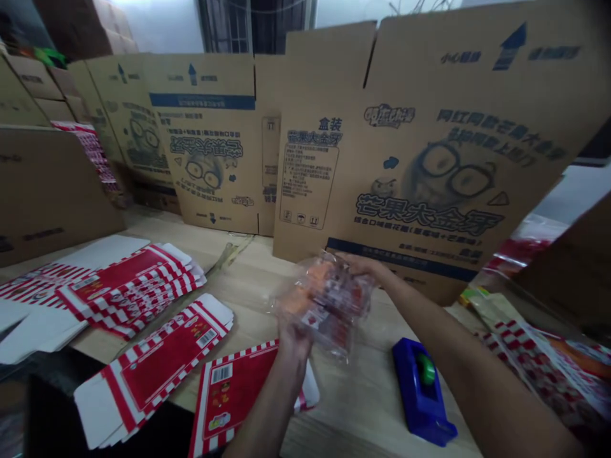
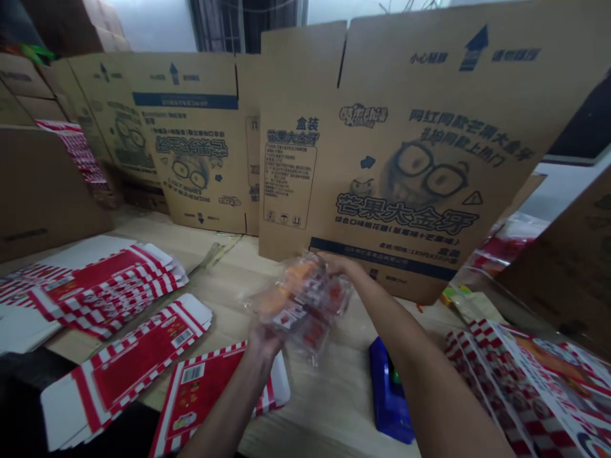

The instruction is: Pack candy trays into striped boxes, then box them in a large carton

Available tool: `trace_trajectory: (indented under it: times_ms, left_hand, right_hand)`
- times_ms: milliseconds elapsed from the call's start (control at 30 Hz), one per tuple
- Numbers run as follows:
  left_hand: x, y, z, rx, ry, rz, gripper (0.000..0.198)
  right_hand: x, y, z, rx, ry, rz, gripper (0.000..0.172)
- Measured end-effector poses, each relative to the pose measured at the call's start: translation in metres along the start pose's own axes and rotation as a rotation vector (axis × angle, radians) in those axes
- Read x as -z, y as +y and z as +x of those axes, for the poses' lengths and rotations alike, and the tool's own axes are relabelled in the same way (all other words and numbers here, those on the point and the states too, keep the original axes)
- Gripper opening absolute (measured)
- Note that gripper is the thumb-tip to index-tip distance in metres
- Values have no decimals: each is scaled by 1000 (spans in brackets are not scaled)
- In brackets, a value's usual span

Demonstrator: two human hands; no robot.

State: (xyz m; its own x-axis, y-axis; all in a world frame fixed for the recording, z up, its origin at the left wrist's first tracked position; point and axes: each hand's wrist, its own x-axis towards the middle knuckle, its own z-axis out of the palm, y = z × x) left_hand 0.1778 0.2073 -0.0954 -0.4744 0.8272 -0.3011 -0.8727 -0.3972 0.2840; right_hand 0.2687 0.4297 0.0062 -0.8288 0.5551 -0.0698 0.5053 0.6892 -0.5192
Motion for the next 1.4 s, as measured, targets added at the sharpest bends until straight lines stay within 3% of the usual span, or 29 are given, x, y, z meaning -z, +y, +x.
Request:
trace_trajectory:
  times_ms: [133,233,333,433,533,600,667,733,833,967,1167,1400]
  left_hand:
    - [11,17,-31,114,203,-16,59]
    - [12,23,-50,122,247,61,61]
    - [8,22,-61,126,161,167,60]
    - [5,19,-69,99,28,387,55]
    - [13,30,-77,12,-123,829,55]
    - [24,50,-85,-97,-288,1285,68]
    - [39,76,-92,-221,-444,1811,94]
    - [56,101,-95,-281,-497,2270,120]
    - [77,126,-97,-237,-544,2625,128]
    - [90,128,-101,-250,-631,2654,123]
    - [98,120,-112,-481,-591,2597,117]
    - [98,115,-120,-610,-682,2567,111]
  right_hand:
    - [-23,3,-14,-93,150,-77,72]
    - [-44,-19,-34,-50,232,-101,64]
    - [-75,-52,-62,215,87,-65,60]
    - [-109,-80,-87,406,-88,-132,72]
    - [-128,-96,-99,305,-48,-343,58]
    - [-128,-101,-101,212,-1,-461,49]
    - [-117,-104,-105,160,33,-511,49]
    - [-100,-102,-114,145,85,-478,57]
    - [-77,-93,-136,157,161,-277,74]
    - [-75,-64,-166,138,101,57,81]
    - [-121,-23,-192,65,-79,206,76]
    - [-151,-42,-185,168,-259,21,68]
